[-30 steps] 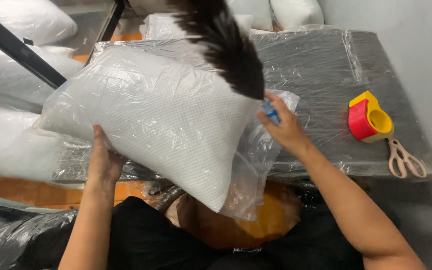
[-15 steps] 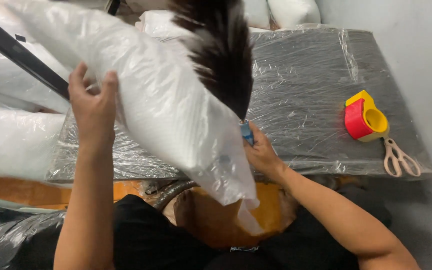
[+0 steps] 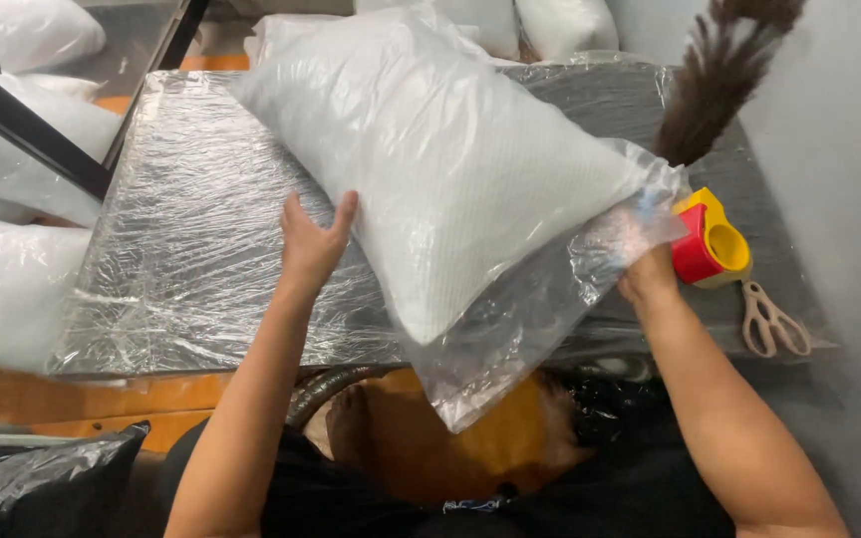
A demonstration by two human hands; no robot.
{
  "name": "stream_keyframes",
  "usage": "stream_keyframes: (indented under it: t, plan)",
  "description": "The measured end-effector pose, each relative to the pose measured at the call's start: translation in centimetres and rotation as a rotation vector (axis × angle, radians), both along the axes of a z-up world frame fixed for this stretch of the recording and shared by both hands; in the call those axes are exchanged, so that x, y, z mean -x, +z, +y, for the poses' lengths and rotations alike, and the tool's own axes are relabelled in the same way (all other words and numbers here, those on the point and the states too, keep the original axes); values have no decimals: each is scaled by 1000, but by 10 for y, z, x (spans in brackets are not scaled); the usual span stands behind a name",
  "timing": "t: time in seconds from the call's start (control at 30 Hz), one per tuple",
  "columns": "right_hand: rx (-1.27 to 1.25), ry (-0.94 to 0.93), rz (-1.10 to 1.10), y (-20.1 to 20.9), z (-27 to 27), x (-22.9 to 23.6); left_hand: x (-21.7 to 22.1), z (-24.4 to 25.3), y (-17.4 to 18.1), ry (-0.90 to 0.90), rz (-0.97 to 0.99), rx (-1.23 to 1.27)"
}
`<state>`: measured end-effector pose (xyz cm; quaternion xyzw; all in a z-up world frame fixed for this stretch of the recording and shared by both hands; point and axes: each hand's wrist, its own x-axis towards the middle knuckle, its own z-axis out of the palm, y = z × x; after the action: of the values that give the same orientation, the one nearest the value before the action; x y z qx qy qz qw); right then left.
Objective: A person is placing a pillow into a plastic bag, dusting it, and then using a vacuum cleaner to remove the air and compress the pillow for storage or shipping.
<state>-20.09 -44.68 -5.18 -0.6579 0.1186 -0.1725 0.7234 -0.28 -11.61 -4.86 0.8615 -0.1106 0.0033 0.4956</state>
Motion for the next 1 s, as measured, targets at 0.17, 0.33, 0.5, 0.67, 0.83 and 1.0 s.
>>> stream_keyframes:
  t: [0.17, 0.33, 0.5, 0.67, 0.83, 1.0]
  plan:
    - [-49, -31, 46, -22, 6, 15, 50, -8, 58, -275, 734, 567]
    - [-102, -79, 104, -57, 49, 62, 25, 28, 51, -145, 517, 202]
    - [91, -135, 198, -47, 35, 89, 18, 90, 62, -91, 252, -42]
    - [737, -248, 252, -2, 63, 107, 57, 64, 79, -155, 66, -311]
    - [1083, -97, 220, -32, 52, 93, 68, 38, 113, -228, 90, -592]
    - [1006, -241, 575, -30, 9, 60, 57, 49, 77, -189, -9, -343]
